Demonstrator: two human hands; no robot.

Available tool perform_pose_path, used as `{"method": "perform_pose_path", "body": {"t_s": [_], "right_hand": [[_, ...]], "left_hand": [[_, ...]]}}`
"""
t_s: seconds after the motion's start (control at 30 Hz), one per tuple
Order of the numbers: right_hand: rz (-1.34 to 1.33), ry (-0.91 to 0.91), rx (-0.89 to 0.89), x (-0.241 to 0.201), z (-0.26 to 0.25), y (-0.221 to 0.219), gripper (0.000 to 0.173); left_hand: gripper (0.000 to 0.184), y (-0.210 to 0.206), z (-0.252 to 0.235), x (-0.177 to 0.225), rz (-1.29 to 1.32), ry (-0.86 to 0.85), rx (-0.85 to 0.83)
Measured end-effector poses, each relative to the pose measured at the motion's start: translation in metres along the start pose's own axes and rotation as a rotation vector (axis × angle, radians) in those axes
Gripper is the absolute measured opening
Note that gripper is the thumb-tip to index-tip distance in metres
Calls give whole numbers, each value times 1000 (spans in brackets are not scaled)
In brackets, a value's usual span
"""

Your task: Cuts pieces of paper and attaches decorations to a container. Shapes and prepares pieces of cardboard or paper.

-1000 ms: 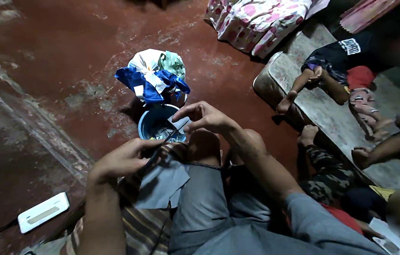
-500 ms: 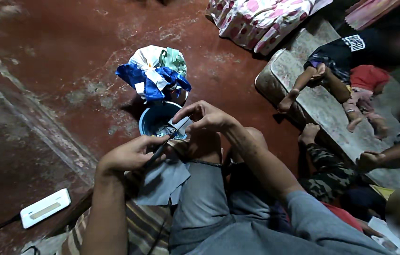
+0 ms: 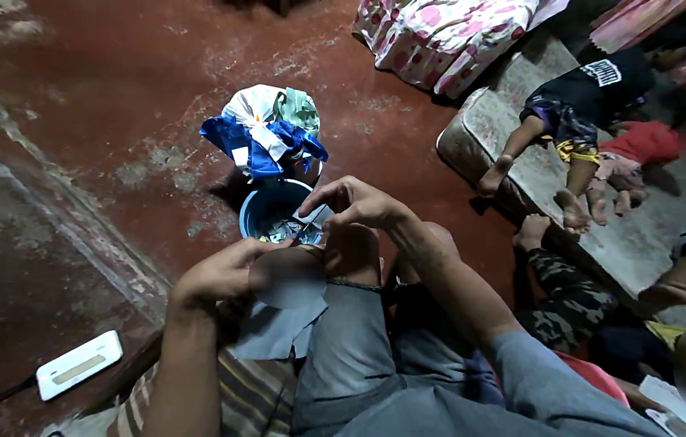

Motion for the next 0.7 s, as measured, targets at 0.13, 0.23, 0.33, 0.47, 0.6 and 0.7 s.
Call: {"method": "perform_pose_path", "body": {"t_s": [0.13, 0.23, 0.33, 0.47, 0.6, 0.7], "right_hand": [[16, -34, 54, 6, 6, 3, 39], [32, -20, 39, 7, 6, 1, 39], [-2, -5, 23, -3, 0, -1, 38], [-13, -18, 9, -3, 0, -1, 39], [-43, -26, -6, -2, 0, -4, 39], [-39, -49, -10, -1, 0, -4, 40]], "left_hand": [[44, 3, 2, 2, -52, 11, -19], [48, 2, 2, 2, -108, 29, -23], [42, 1, 2, 2, -43, 9, -12], [42, 3, 1, 3, -77, 15, 12], [40, 2, 1, 2, -12, -5, 17], [39, 1, -1, 6, -67, 14, 27]]}}
Point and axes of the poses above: each hand's wrist, its own z-axis away from the middle knuckle, its own y-axis out of the back of the hand, x = y × z, the point moved 8 cm from there along -z, towards the middle knuckle, and after that the axes turned 2 degrees about -y, right-handed, at the moved point
